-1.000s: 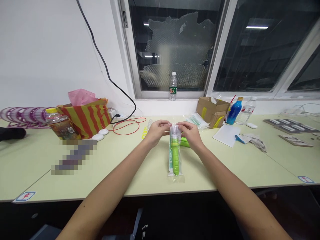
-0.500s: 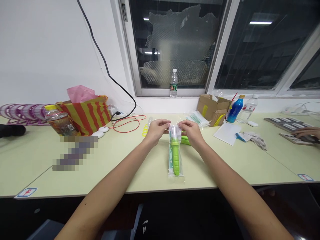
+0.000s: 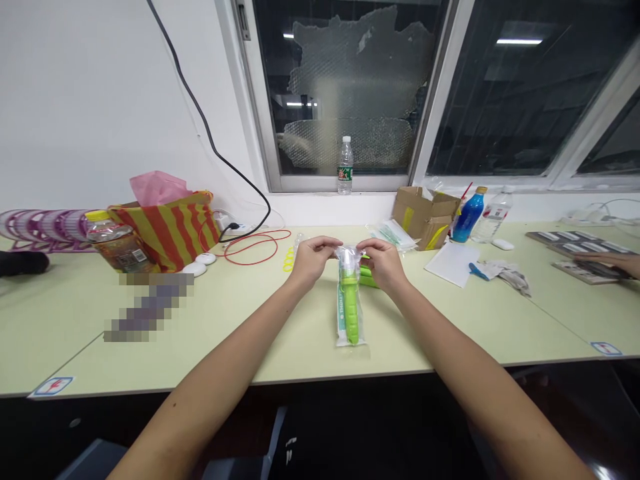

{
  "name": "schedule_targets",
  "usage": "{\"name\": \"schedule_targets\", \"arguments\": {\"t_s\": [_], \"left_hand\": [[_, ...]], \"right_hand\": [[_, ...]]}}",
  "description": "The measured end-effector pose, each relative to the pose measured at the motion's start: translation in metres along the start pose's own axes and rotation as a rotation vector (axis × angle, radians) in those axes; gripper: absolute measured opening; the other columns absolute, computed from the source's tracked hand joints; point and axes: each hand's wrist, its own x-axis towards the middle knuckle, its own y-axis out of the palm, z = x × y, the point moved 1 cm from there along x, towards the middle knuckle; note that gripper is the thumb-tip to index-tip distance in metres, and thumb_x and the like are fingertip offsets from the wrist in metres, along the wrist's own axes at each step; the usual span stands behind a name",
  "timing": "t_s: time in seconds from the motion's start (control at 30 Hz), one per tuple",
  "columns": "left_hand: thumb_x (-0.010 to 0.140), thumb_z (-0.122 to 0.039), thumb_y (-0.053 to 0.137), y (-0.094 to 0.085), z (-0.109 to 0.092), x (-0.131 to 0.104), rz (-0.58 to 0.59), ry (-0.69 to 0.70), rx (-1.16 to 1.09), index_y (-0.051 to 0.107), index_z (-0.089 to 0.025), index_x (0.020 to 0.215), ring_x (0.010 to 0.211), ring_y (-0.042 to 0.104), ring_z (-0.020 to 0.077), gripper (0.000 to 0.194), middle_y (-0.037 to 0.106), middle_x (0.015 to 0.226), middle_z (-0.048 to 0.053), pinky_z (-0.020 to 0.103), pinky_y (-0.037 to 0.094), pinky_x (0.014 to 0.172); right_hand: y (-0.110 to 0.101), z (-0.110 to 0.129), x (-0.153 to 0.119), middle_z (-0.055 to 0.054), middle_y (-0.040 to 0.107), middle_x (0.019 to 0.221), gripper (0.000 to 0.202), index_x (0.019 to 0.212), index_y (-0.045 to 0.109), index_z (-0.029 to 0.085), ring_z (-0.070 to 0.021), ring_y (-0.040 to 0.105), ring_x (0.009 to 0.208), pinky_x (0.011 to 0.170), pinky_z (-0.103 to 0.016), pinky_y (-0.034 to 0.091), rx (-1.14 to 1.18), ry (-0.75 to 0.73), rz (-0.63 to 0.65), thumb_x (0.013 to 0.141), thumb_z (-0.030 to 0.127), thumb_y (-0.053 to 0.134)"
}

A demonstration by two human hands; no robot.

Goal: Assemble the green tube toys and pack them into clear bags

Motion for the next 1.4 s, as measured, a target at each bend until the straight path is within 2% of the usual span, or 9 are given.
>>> {"name": "schedule_targets", "arguments": {"t_s": [0.27, 0.43, 0.63, 0.73, 0.87, 0.97, 1.07, 1.17, 1.4], "left_hand": [[0.071, -0.01, 0.055, -0.002, -0.002, -0.001, 0.055, 0.183, 0.143, 0.073, -0.017, 0.067, 0.076, 0.061, 0.0142, 0.019, 0.066, 0.081, 0.004, 0.028, 0.052, 0.071], [0.071, -0.009, 0.053, -0.005, -0.001, 0.0, 0.039, 0.234, 0.207, 0.071, -0.017, 0.066, 0.077, 0.06, 0.0142, 0.021, 0.063, 0.08, 0.004, 0.028, 0.051, 0.072], [0.076, -0.018, 0.059, 0.005, 0.0, -0.007, -0.003, 0.075, -0.016, 0.064, -0.018, 0.082, 0.076, 0.058, 0.0125, 0.008, 0.059, 0.082, 0.001, 0.028, 0.053, 0.071], [0.074, -0.03, 0.071, 0.007, 0.004, -0.01, -0.035, -0.09, -0.125, 0.055, -0.02, 0.092, 0.074, 0.057, 0.0121, 0.026, 0.056, 0.081, -0.002, 0.027, 0.052, 0.063], [0.075, -0.047, 0.073, 0.005, 0.009, -0.012, 0.205, -0.289, -0.108, 0.052, -0.016, 0.077, 0.07, 0.055, 0.0116, 0.038, 0.054, 0.076, 0.0, 0.027, 0.052, 0.062], [0.072, -0.048, 0.076, 0.002, 0.009, -0.012, 0.287, -0.275, -0.183, 0.048, -0.016, 0.073, 0.069, 0.056, 0.0117, 0.043, 0.054, 0.075, -0.001, 0.028, 0.053, 0.063], [0.071, -0.048, 0.077, 0.002, 0.008, -0.012, 0.31, -0.265, -0.23, 0.046, -0.017, 0.073, 0.07, 0.058, 0.0126, 0.044, 0.055, 0.075, -0.002, 0.03, 0.055, 0.066], [0.073, -0.047, 0.076, 0.002, 0.008, -0.012, 0.344, -0.265, -0.228, 0.045, -0.017, 0.072, 0.067, 0.057, 0.0113, 0.043, 0.054, 0.072, -0.002, 0.029, 0.054, 0.065], [0.07, -0.047, 0.078, 0.002, 0.009, -0.012, 0.366, -0.247, -0.247, 0.047, -0.017, 0.07, 0.064, 0.057, 0.0119, 0.044, 0.055, 0.069, -0.001, 0.029, 0.053, 0.064]], "right_hand": [[-0.007, 0.002, 0.002, -0.002, 0.063, 0.077, 0.014, 0.065, 0.074, 0.02, -0.0137, 0.058, 0.068, 0.059, -0.028, 0.051, -0.102, -0.165, 0.185, 0.067, 0.013, 0.062], [-0.011, 0.008, 0.001, -0.005, 0.062, 0.09, 0.016, 0.066, 0.076, 0.019, -0.0167, 0.061, 0.08, 0.071, -0.032, 0.055, -0.104, -0.138, 0.268, 0.069, 0.015, 0.06], [-0.013, 0.01, 0.002, -0.005, 0.062, 0.088, 0.011, 0.066, 0.074, 0.018, -0.0168, 0.06, 0.08, 0.072, -0.032, 0.053, -0.078, -0.11, 0.223, 0.074, 0.025, 0.07], [-0.012, 0.008, 0.002, -0.004, 0.062, 0.086, 0.013, 0.068, 0.072, 0.018, -0.0158, 0.059, 0.077, 0.071, -0.031, 0.051, -0.094, -0.121, 0.205, 0.07, 0.029, 0.078], [-0.011, 0.007, 0.001, 0.0, 0.062, 0.078, 0.026, 0.066, 0.062, 0.019, -0.0128, 0.056, 0.072, 0.069, -0.027, 0.049, -0.057, -0.087, 0.182, 0.064, 0.03, 0.085], [-0.011, 0.005, 0.001, 0.001, 0.061, 0.074, 0.033, 0.068, 0.057, 0.019, -0.0124, 0.057, 0.07, 0.066, -0.026, 0.049, -0.011, 0.068, 0.234, 0.063, 0.034, 0.086], [-0.014, 0.004, 0.0, 0.0, 0.061, 0.069, 0.033, 0.074, 0.063, 0.017, -0.0133, 0.058, 0.064, 0.06, -0.028, 0.05, -0.075, 0.225, 0.397, 0.073, 0.047, 0.079], [-0.019, 0.004, 0.0, -0.002, 0.061, 0.063, 0.04, 0.073, 0.068, 0.015, -0.0134, 0.055, 0.055, 0.054, -0.029, 0.049, -0.154, 0.204, 0.522, 0.078, 0.054, 0.072], [-0.019, 0.007, -0.001, 0.0, 0.056, 0.054, 0.045, 0.064, 0.065, 0.016, -0.0123, 0.051, 0.05, 0.049, -0.026, 0.043, -0.159, 0.123, 0.483, 0.072, 0.059, 0.075]]}}
